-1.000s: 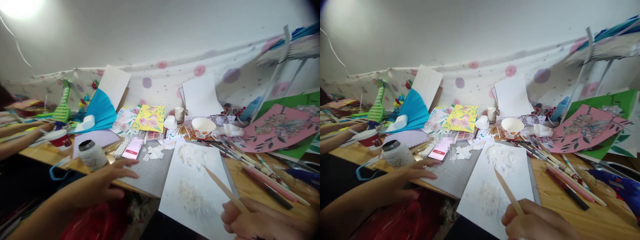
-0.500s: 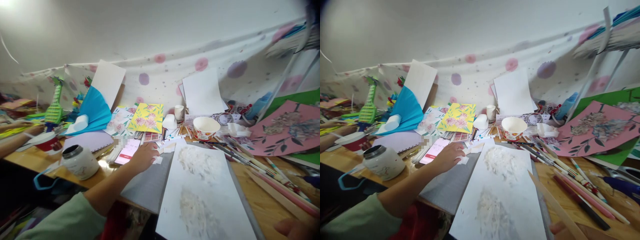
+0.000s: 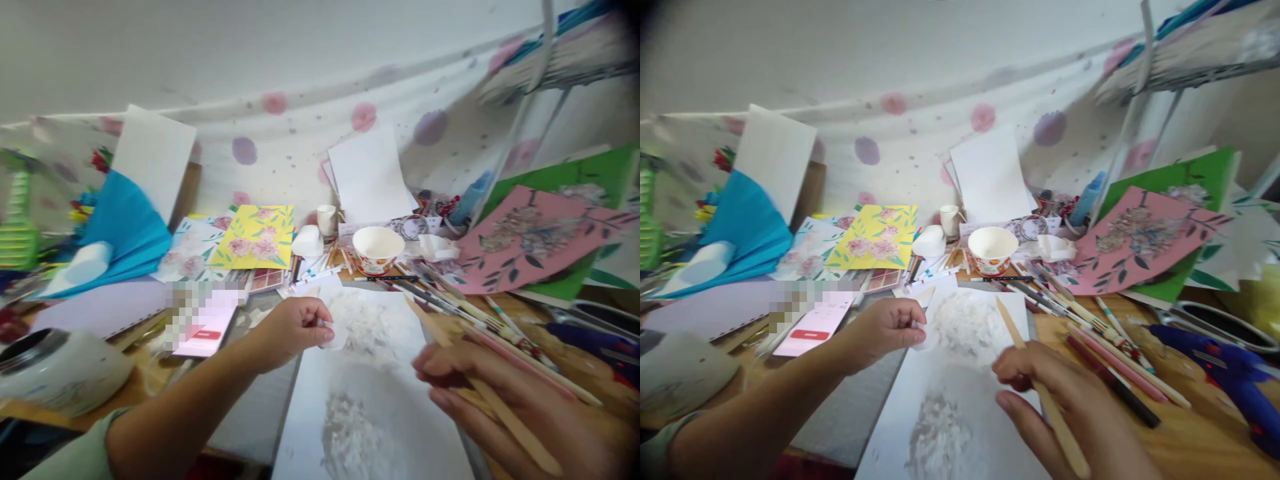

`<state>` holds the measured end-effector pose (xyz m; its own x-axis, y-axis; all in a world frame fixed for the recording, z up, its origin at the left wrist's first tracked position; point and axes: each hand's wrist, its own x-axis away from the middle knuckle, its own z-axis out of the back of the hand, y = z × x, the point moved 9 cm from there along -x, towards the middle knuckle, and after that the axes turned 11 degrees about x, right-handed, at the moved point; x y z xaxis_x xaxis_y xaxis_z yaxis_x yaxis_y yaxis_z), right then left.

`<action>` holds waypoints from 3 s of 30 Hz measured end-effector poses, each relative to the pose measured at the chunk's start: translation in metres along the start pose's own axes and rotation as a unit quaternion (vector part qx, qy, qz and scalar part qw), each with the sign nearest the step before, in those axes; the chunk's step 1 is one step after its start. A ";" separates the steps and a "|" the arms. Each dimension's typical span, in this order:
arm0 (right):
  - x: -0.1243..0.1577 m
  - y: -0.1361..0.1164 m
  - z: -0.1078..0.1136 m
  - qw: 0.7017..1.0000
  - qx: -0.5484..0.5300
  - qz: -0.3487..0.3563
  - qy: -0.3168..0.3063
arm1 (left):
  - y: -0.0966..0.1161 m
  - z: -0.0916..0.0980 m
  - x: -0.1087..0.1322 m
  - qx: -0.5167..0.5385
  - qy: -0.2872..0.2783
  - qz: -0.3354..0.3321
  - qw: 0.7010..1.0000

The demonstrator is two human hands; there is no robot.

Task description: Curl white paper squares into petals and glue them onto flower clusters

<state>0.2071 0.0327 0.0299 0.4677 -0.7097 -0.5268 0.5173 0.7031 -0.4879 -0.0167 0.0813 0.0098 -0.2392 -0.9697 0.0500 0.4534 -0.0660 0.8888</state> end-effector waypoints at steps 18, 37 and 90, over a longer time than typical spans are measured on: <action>0.011 0.041 -0.031 0.977 -0.004 -0.133 -0.168 | 0.007 -0.079 -0.035 0.133 -0.119 -0.003 0.984; -0.003 0.035 -0.026 0.982 -0.105 -0.151 -0.045 | 0.002 -0.098 -0.022 0.066 -0.111 0.002 0.992; 0.007 0.024 -0.033 0.995 0.050 -0.015 -0.086 | -0.009 -0.099 -0.037 -0.223 -0.052 -0.036 0.973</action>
<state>0.1989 0.0460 -0.0088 0.5630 -0.7330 -0.3817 0.5967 0.6801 -0.4259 0.0726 0.0946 -0.0449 -0.3586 -0.9315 0.0610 0.7547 -0.2509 0.6062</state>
